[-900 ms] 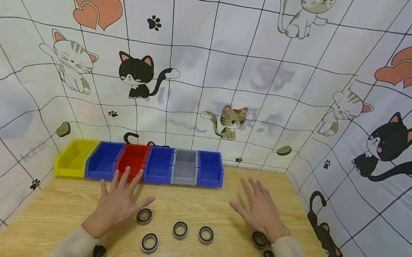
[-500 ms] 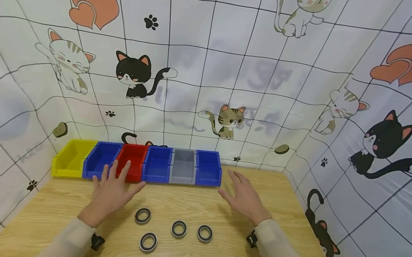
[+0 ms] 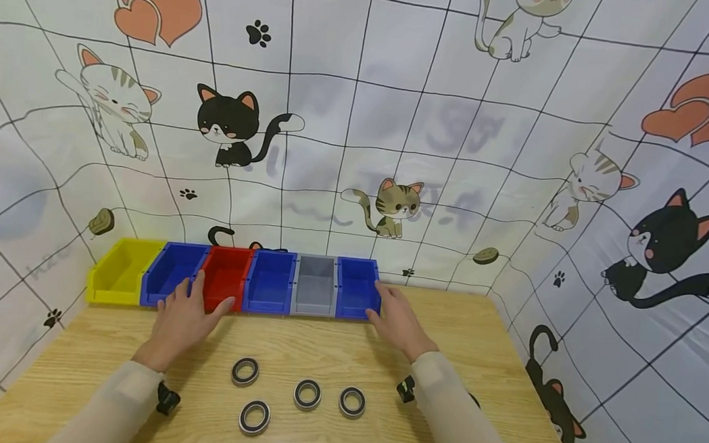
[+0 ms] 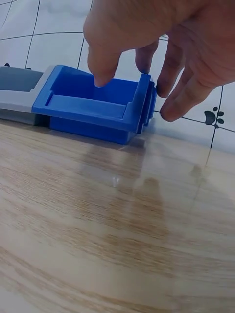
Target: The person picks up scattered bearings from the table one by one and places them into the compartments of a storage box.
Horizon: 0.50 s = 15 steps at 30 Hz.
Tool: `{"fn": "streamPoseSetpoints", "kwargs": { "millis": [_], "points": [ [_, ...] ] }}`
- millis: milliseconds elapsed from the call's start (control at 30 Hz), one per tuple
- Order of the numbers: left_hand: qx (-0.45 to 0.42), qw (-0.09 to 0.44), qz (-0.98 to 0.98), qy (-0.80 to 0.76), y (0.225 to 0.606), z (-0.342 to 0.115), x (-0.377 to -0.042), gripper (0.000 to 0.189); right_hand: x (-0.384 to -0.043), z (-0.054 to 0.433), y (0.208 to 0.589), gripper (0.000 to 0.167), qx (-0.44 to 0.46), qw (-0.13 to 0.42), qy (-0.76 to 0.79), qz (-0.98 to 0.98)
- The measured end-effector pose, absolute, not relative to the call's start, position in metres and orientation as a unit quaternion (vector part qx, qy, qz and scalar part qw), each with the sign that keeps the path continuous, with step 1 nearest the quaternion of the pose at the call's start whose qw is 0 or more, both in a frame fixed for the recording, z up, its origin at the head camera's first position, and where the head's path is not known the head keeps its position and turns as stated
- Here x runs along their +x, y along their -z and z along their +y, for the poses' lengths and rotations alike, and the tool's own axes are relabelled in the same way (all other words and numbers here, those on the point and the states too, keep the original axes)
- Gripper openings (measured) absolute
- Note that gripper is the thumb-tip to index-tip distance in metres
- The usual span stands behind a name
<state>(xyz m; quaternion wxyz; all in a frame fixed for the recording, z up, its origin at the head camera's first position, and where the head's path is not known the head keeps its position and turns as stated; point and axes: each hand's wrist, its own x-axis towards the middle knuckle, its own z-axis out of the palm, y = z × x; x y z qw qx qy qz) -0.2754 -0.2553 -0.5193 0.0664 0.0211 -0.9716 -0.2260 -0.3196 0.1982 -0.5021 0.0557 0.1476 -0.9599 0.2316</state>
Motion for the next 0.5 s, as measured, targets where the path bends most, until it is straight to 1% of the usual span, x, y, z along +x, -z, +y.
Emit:
{"fn": "streamPoseSetpoints", "kwargs": {
  "millis": [200,500],
  "points": [
    [0.013,0.087,-0.972,0.22,0.5204,-0.26,-0.2765,0.104,-0.3249,0.1927,0.5025,0.067,0.137,0.058,-0.239,-0.959],
    [0.017,0.087,-0.969,0.231,0.519,-0.2607,-0.2772,0.09,-0.3272,0.1954,0.5033,0.058,0.108,0.054,-0.266,-0.956]
  ]
}}
